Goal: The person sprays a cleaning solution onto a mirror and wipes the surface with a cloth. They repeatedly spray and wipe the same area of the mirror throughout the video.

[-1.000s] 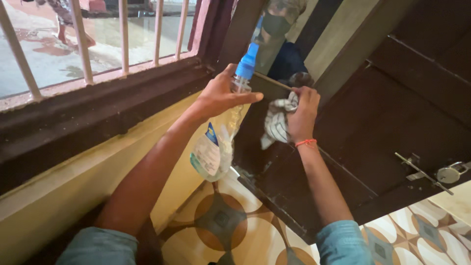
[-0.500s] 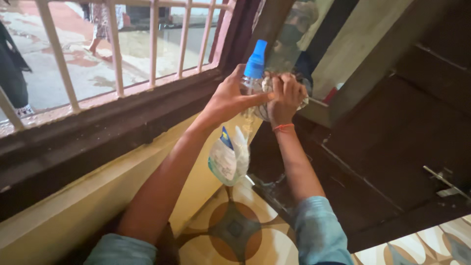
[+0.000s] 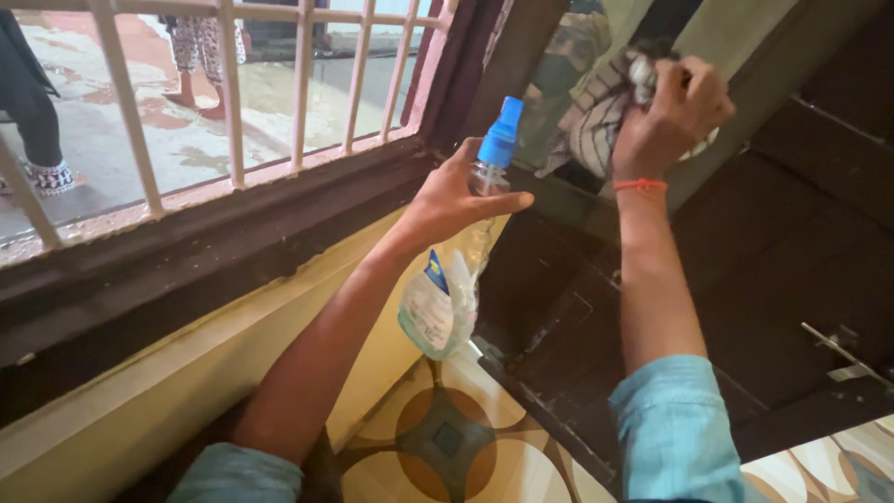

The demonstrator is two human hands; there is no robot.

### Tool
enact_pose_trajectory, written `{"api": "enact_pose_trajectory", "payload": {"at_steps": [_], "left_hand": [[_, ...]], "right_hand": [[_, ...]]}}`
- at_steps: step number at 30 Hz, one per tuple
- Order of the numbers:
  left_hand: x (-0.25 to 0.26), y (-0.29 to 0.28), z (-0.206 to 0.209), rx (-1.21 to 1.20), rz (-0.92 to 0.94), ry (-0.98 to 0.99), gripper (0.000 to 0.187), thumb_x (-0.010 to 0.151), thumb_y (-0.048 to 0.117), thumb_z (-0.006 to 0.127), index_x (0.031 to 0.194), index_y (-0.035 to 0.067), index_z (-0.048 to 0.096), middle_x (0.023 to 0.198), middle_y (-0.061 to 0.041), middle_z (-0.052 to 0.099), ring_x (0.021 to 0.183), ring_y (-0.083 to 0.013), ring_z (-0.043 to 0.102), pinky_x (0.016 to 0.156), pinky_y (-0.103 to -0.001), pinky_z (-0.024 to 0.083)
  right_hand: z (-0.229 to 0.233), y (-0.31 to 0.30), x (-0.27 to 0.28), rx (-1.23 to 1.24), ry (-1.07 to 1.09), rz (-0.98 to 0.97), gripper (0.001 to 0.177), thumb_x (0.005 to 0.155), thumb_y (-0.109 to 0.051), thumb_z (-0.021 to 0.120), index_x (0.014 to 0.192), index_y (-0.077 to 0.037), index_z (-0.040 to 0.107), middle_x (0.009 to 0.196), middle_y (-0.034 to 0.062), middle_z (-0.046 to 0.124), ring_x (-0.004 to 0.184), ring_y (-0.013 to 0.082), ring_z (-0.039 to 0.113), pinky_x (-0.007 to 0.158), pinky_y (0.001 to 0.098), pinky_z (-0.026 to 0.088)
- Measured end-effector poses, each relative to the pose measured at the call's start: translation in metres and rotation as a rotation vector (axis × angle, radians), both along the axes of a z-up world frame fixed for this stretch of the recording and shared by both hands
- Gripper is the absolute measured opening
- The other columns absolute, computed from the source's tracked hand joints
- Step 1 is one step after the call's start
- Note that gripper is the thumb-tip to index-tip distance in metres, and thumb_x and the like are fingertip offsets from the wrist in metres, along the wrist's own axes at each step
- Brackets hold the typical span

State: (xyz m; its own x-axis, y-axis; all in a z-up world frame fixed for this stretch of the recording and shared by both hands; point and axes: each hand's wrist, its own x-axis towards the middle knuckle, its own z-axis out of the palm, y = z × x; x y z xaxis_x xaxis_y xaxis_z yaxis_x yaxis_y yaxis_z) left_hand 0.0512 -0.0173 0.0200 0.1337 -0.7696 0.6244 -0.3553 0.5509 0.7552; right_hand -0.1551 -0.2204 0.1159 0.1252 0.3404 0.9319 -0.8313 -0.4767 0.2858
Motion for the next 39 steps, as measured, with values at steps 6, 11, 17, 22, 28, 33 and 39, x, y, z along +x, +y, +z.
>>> {"api": "enact_pose_trajectory", "payload": {"at_steps": [6, 11, 17, 22, 28, 33, 39], "left_hand": [[-0.007, 0.010, 0.007, -0.011, -0.007, 0.016, 0.093, 0.068, 0.059, 0.086, 0.135, 0.004, 0.053, 0.106, -0.011, 0.074, 0.099, -0.0214, 0.074, 0.089, -0.036, 0.057], [-0.014, 0.008, 0.006, -0.020, -0.003, -0.012, 0.091, 0.068, 0.056, 0.087, 0.135, 0.004, 0.054, 0.105, -0.011, 0.075, 0.098, -0.0194, 0.073, 0.088, -0.036, 0.057], [-0.013, 0.011, 0.005, -0.012, -0.003, -0.011, 0.090, 0.068, 0.053, 0.089, 0.135, 0.004, 0.055, 0.106, -0.012, 0.075, 0.098, -0.0191, 0.073, 0.089, -0.035, 0.056], [-0.007, 0.013, 0.010, -0.025, -0.019, 0.042, 0.092, 0.067, 0.054, 0.088, 0.136, 0.004, 0.053, 0.105, -0.011, 0.074, 0.095, -0.0191, 0.072, 0.086, -0.035, 0.056], [-0.014, 0.008, 0.004, -0.053, -0.059, 0.050, 0.089, 0.069, 0.054, 0.088, 0.135, 0.005, 0.054, 0.106, -0.010, 0.074, 0.097, -0.0186, 0.072, 0.087, -0.035, 0.058], [-0.015, 0.010, 0.004, -0.093, -0.049, 0.011, 0.087, 0.071, 0.053, 0.088, 0.134, 0.004, 0.054, 0.104, -0.009, 0.074, 0.097, -0.0183, 0.072, 0.087, -0.036, 0.058], [-0.027, 0.016, 0.007, 0.079, -0.048, -0.035, 0.084, 0.068, 0.056, 0.086, 0.127, 0.004, 0.057, 0.095, -0.010, 0.074, 0.089, -0.0197, 0.073, 0.084, -0.036, 0.057]], "right_hand": [[-0.062, 0.002, 0.007, 0.123, 0.094, -0.177, 0.036, 0.093, -0.030, 0.080, 0.123, -0.016, 0.068, 0.123, 0.0093, 0.063, 0.119, 0.0352, 0.057, 0.098, 0.0513, 0.039], [-0.114, 0.034, 0.018, 0.288, 0.157, -0.001, 0.068, 0.100, -0.052, 0.069, 0.150, -0.009, 0.056, 0.143, 0.0149, 0.054, 0.138, 0.0394, 0.046, 0.117, 0.0649, 0.024], [-0.104, 0.035, 0.019, 0.197, 0.097, -0.159, 0.054, 0.101, -0.056, 0.068, 0.145, -0.025, 0.065, 0.149, 0.0065, 0.052, 0.145, 0.0383, 0.039, 0.116, 0.0710, 0.008], [-0.098, 0.032, 0.023, 0.292, -0.030, -0.067, 0.044, 0.107, -0.043, 0.069, 0.144, -0.019, 0.066, 0.148, 0.0103, 0.051, 0.142, 0.0381, 0.042, 0.119, 0.0630, 0.022], [-0.111, 0.032, 0.073, 0.270, 0.171, -0.005, 0.041, 0.095, -0.028, 0.072, 0.133, -0.015, 0.066, 0.144, 0.0076, 0.054, 0.140, 0.0339, 0.048, 0.115, 0.0559, 0.033], [-0.104, 0.016, 0.057, 0.154, 0.256, -0.183, 0.043, 0.101, -0.029, 0.072, 0.140, -0.014, 0.064, 0.143, 0.0052, 0.056, 0.139, 0.0291, 0.049, 0.111, 0.0544, 0.034], [-0.072, 0.002, -0.029, 0.148, 0.168, -0.322, 0.044, 0.108, -0.030, 0.070, 0.151, -0.021, 0.062, 0.145, 0.0065, 0.056, 0.138, 0.0296, 0.048, 0.110, 0.0547, 0.034]]}}
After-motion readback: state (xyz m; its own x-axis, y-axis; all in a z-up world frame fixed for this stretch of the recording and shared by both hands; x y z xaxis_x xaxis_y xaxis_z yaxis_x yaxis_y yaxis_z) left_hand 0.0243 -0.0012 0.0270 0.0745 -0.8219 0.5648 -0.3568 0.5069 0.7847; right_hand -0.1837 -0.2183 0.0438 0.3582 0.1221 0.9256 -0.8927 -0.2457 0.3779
